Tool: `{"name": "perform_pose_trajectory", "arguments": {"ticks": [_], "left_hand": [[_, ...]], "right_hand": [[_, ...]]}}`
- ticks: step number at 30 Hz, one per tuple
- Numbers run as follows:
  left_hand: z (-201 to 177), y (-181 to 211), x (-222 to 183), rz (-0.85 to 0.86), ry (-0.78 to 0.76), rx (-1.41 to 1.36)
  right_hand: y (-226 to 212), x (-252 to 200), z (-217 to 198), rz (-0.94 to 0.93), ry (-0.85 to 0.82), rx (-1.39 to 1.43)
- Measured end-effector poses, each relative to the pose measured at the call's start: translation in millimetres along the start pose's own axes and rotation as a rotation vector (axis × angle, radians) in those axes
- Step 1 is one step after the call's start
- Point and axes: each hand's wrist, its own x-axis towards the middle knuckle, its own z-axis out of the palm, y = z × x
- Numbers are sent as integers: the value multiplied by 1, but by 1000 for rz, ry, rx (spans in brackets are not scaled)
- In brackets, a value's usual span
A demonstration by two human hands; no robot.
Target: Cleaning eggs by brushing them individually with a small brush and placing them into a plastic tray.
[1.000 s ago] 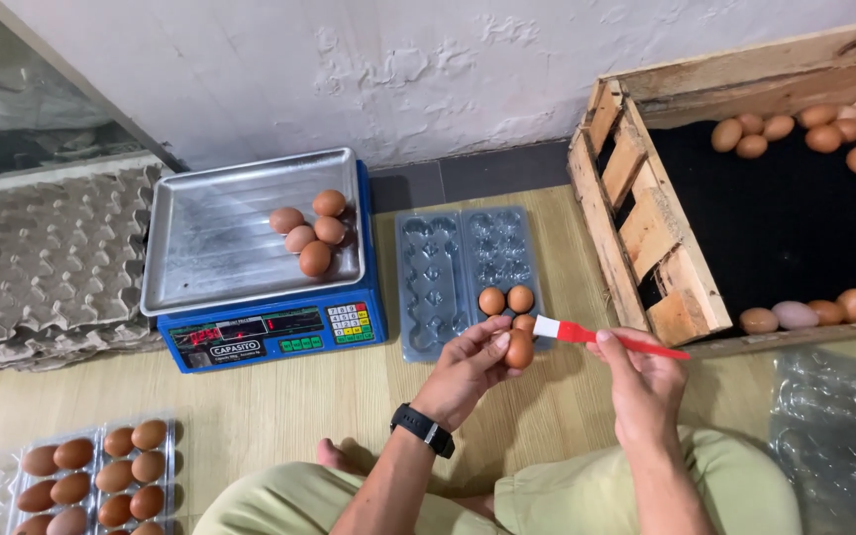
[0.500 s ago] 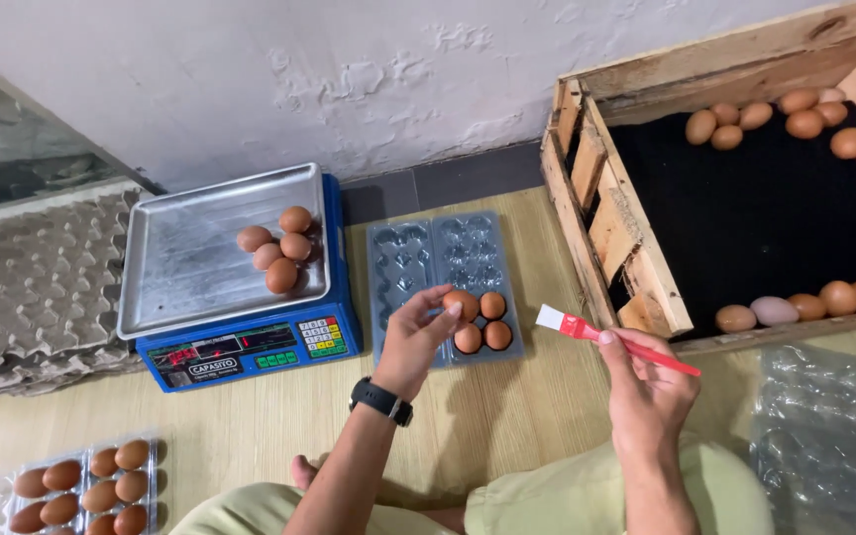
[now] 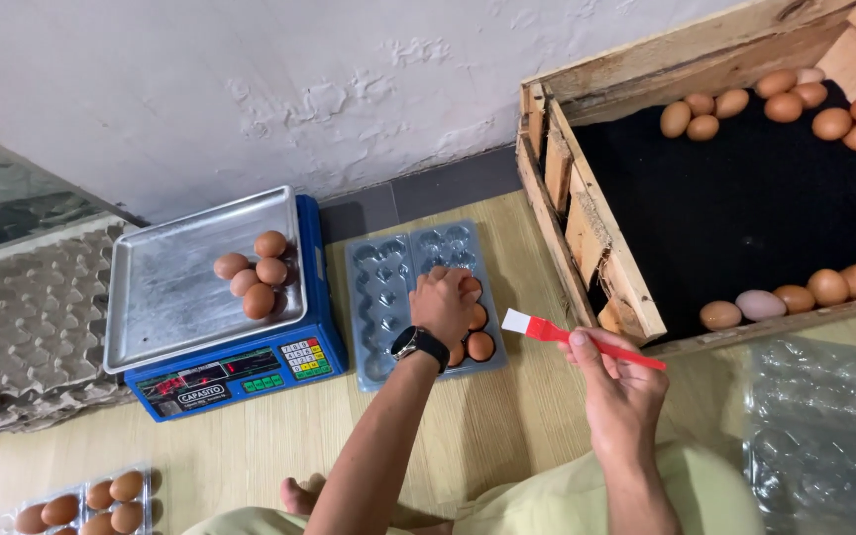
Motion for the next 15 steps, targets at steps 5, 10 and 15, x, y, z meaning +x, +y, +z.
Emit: {"name": "perform_pose_trajectory", "arguments": {"ticks": [5, 10, 15], "left_hand": [[-15, 13, 2, -143, -95, -3], [-13, 4, 0, -145, -56, -42], [-34, 28, -67, -2, 61, 54]], "right_hand": [[-3, -2, 4, 28, -33, -81], [-9, -2, 3, 33, -67, -46], [-10, -12, -1, -144, -195, 30]]}}
